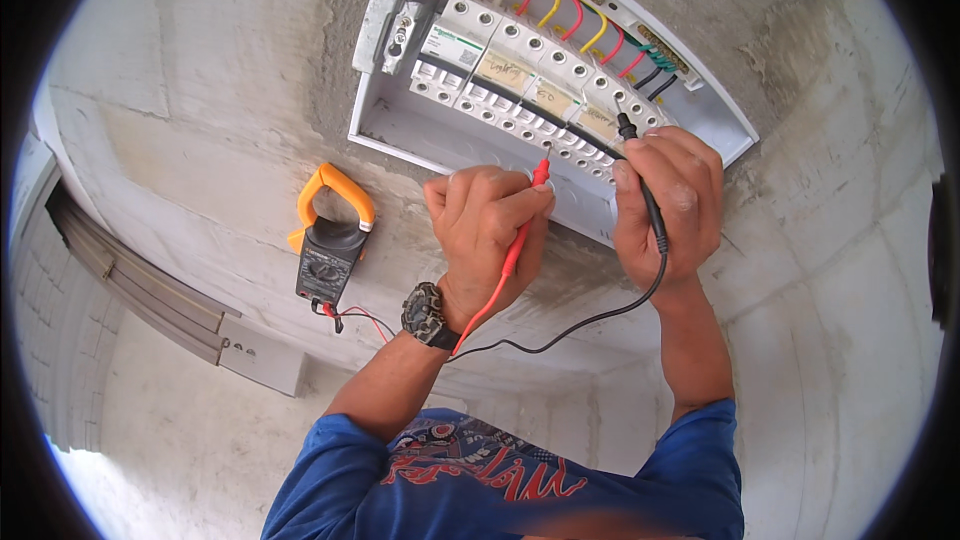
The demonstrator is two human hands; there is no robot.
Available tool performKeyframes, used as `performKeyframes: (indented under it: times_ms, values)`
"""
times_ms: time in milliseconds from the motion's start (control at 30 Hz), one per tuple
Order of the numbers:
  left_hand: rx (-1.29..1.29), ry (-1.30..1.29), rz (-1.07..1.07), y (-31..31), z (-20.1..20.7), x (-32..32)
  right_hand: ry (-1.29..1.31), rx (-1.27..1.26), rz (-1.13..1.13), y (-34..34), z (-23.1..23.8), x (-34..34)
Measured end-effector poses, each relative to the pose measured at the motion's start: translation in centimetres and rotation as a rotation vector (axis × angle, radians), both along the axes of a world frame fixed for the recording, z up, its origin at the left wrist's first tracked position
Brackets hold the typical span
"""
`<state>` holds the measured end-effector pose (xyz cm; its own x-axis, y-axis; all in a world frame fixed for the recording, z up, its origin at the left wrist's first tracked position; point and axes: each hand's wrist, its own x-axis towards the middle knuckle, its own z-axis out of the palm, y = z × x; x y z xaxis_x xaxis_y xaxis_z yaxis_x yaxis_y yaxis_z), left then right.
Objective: The person uses a multimeter to test the electrical panel, touching probes to various terminals and switches. They systematically check multiple points within the panel, moving the probes between different locations.
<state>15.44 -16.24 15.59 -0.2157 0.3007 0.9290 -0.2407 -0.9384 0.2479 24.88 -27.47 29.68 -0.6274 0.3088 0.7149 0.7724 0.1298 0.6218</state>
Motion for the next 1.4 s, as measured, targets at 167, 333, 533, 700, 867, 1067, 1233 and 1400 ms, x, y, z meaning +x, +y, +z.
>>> performKeyframes:
  times_ms: [167, 333, 533, 700, 867, 1067, 1233, 1400]
  values:
    - [-0.011, 0.019, -0.046, -0.5, -0.4, -0.2, 0.036, 0.005, 0.007, -0.6, 0.1, 0.7]
    - [-0.013, 0.044, -0.036, -0.9, -0.5, -0.2, 0.009, 0.007, -0.01, 0.0, 0.1, 0.8]
    - [0.008, 0.026, -0.004, -0.9, -0.1, 0.2, 0.039, -0.001, -0.027, 0.3, 0.6, 0.5]
    - [0.01, 0.072, 0.084, -0.7, -0.2, 0.9, 0.012, 0.001, -0.103, -0.2, 0.4, 0.9]
    - [-0.012, -0.074, 0.084, -1.2, 0.2, 1.9, 0.049, -0.033, -0.184, -0.8, 0.3, 1.4]
    - [-0.024, -0.118, 0.079, -1.4, 0.5, 1.8, 0.032, 0.001, -0.192, -0.8, 0.9, 2.7]
    - [-0.037, -0.145, 0.09, -1.6, 1.1, 1.8, 0.028, -0.002, -0.2, -1.2, 1.3, 3.4]
    - [-0.044, -0.141, 0.073, -1.6, 1.2, 2.1, 0.02, -0.012, -0.224, -1.5, 1.7, 3.5]
